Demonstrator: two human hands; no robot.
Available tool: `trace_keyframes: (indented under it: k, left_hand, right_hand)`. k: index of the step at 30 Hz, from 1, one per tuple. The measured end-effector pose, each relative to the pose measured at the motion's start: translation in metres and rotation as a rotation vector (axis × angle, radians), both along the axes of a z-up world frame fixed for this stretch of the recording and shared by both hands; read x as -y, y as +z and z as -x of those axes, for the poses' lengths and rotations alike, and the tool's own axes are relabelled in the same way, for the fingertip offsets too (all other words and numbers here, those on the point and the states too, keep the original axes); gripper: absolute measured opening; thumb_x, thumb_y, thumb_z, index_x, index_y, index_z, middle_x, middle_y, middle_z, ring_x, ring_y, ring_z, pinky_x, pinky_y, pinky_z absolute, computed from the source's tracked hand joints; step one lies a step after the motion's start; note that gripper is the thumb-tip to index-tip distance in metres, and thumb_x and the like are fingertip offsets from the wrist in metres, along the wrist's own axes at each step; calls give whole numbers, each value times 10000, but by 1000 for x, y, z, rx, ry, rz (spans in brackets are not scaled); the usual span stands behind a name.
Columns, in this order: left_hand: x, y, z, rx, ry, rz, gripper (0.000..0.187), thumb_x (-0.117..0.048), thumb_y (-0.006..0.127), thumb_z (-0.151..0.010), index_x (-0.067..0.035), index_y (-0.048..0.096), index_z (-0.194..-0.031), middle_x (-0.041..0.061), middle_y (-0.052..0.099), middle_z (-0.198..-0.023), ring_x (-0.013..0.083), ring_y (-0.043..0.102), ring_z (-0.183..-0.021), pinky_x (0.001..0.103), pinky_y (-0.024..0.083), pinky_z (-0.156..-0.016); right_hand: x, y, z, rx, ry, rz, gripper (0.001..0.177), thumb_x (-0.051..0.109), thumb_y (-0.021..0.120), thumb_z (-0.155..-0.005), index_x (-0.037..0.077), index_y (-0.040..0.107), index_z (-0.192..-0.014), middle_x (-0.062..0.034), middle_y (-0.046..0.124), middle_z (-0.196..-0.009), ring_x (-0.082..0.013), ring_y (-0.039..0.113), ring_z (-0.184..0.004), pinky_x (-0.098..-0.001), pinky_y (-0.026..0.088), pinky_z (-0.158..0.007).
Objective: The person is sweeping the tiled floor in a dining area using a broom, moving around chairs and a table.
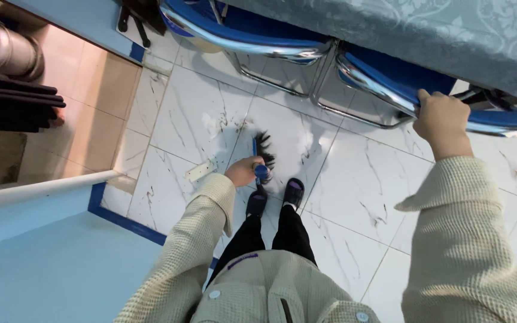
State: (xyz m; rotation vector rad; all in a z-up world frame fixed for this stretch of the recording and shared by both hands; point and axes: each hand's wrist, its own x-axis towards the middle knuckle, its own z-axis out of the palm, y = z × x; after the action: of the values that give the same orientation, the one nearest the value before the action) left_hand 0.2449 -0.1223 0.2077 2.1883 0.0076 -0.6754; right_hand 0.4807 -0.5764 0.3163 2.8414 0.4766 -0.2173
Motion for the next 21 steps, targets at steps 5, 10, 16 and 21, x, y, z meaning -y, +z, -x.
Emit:
trace_keyframes:
  k: [5,10,16,21]
  left_hand:
    - [1,-19,-4,-102,50,15,243,-383,568,-984,-155,650,-1000,83,701,-960,311,650,-864,433,502,-780]
    - [4,-33,-12,36,-151,-12,369,-352,567,-1171,-60,543,-948,194,563,-945,376,536,-847,481,436,-823]
    - [16,-18,-17,-29,38,220,99,-205,537,-1010,-121,550,-957,-16,716,-954,191,676,-903,377,502,-782]
    - [27,27,-8,-3,-47,110,573,-263,692,-990,-231,391,-1475,73,624,-926,235,678,-829,382,536,-762]
  right_hand:
    - [16,-7,32,37,-28,38,352,207,745,-840,162,692,-1185,-88,721,-973,-302,739,-903,-443,587,-680]
    - [5,-6,77,45,-68,114,291,280,735,-932,176,685,-1198,-66,714,-999,-301,746,-831,-448,576,-627]
    - [-61,-4,152,-32,-142,58,459,161,711,-754,90,625,-1200,-116,708,-914,-272,733,-636,-406,544,-457]
    - [-78,5,223,12,-259,-181,344,120,730,-738,51,630,-1060,-145,697,-898,-320,721,-693,-409,576,-582]
